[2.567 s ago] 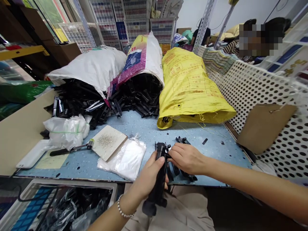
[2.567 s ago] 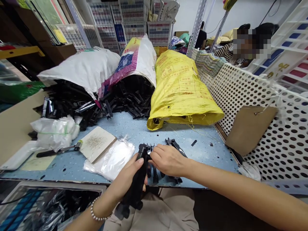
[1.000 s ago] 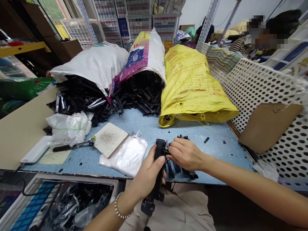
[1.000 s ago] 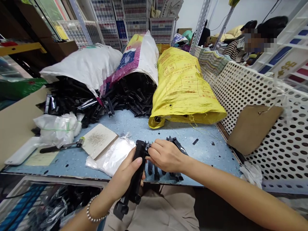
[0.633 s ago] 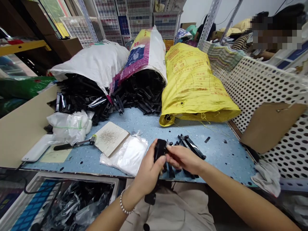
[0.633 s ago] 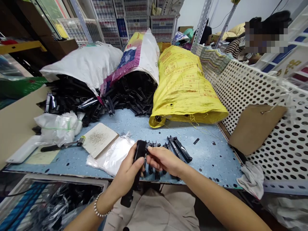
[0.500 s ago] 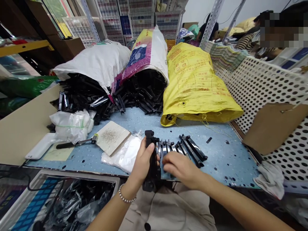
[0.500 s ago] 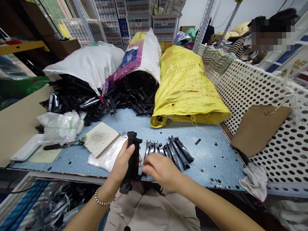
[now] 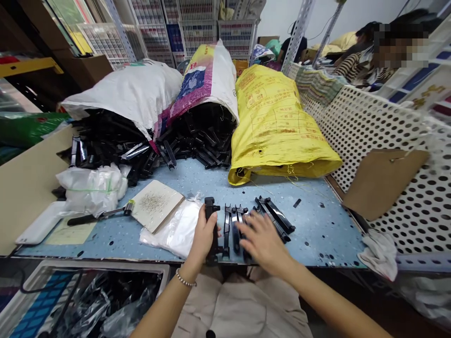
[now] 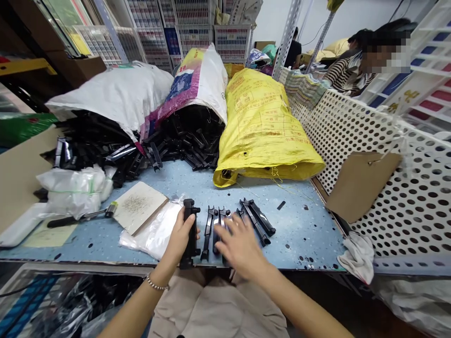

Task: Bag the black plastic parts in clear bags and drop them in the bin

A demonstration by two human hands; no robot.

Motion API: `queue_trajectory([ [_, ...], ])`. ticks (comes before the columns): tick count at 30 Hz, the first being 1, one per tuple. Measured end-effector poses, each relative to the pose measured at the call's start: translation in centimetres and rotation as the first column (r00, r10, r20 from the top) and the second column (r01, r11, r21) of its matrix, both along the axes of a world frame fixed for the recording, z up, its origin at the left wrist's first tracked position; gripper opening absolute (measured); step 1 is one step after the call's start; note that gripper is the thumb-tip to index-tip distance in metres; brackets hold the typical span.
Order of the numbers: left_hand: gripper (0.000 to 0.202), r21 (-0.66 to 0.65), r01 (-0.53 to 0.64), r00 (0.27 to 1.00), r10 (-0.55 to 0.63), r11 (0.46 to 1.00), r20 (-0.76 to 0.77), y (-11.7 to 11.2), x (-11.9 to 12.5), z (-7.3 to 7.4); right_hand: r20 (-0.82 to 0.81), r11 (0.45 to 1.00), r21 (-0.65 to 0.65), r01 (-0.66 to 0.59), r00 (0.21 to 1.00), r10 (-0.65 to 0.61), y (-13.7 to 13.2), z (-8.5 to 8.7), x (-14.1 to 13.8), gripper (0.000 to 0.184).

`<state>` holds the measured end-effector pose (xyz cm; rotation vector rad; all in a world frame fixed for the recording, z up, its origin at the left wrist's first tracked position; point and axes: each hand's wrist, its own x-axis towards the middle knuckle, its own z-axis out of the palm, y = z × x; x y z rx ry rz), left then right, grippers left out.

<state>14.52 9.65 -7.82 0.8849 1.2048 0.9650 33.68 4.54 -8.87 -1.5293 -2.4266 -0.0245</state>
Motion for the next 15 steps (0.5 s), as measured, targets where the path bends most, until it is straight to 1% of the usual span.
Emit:
queue_trajectory([
  [1,0.057,-0.028,0.006,1.0,-0.007,1.0,-0.018,0.3,0.2,-0.7,0.029,0.989,0.007,0.146,0.989,-0.146,0.3,-0.5,1.4,0.046],
  [2,0.056,-0.056,0.008,1.0,-0.009,0.998,-0.018,0.6,0.5,-1.3,0.053,0.962,0.009,0.271,0.961,-0.271,0.6,-1.0,2.8,0.054],
  [3,0.053,-0.08,0.001,1.0,-0.001,0.997,0.004,0.7,0.8,-1.9,0.068,0.934,-0.001,0.357,0.932,-0.356,0.9,-1.6,4.2,0.059],
  [4,0.05,-0.092,-0.016,0.999,0.02,0.996,0.043,0.8,1.3,-2.4,0.071,0.916,-0.021,0.402,0.914,-0.399,1.2,-2.1,5.4,0.059],
  [5,0.048,-0.094,-0.039,0.994,0.048,0.995,0.094,0.8,1.8,-2.8,0.059,0.907,-0.044,0.419,0.907,-0.416,1.4,-2.5,6.4,0.056],
  [7,0.046,-0.093,-0.097,0.97,0.115,0.991,0.216,0.5,2.6,-3.2,-0.02,0.906,-0.078,0.415,0.908,-0.418,1.4,-2.5,7.2,0.048],
  [9,0.046,-0.111,-0.141,0.929,0.17,0.984,0.329,-0.1,3.2,-3.0,-0.191,0.916,-0.109,0.385,0.897,-0.4,0.7,-1.5,6.3,0.045],
  [10,0.046,-0.118,-0.166,0.907,0.198,0.979,0.371,-0.5,3.4,-2.7,-0.302,0.925,-0.156,0.346,0.875,-0.378,0.2,-0.8,5.2,0.046],
  [11,0.046,-0.118,-0.189,0.89,0.221,0.975,0.4,-0.9,3.6,-2.3,-0.417,0.933,-0.231,0.277,0.838,-0.352,-0.5,0.0,3.9,0.049],
  [12,0.046,-0.11,-0.212,0.879,0.239,0.971,0.412,-1.4,3.8,-1.8,-0.52,0.928,-0.328,0.177,0.786,-0.334,-1.2,0.6,2.4,0.054],
  [13,0.046,-0.092,-0.227,0.879,0.245,0.97,0.409,-1.9,3.8,-1.3,-0.6,0.898,-0.437,0.055,0.726,-0.336,-1.9,1.1,0.8,0.06],
  [14,0.046,-0.062,-0.239,0.89,0.244,0.969,0.385,-2.3,3.8,-0.9,-0.651,0.851,-0.522,-0.047,0.667,-0.362,-2.4,1.3,-0.6,0.064],
  [15,0.046,-0.016,-0.244,0.91,0.235,0.97,0.341,-2.6,3.5,-0.7,-0.678,0.798,-0.59,-0.123,0.611,-0.408,-2.8,1.3,-1.8,0.066],
])
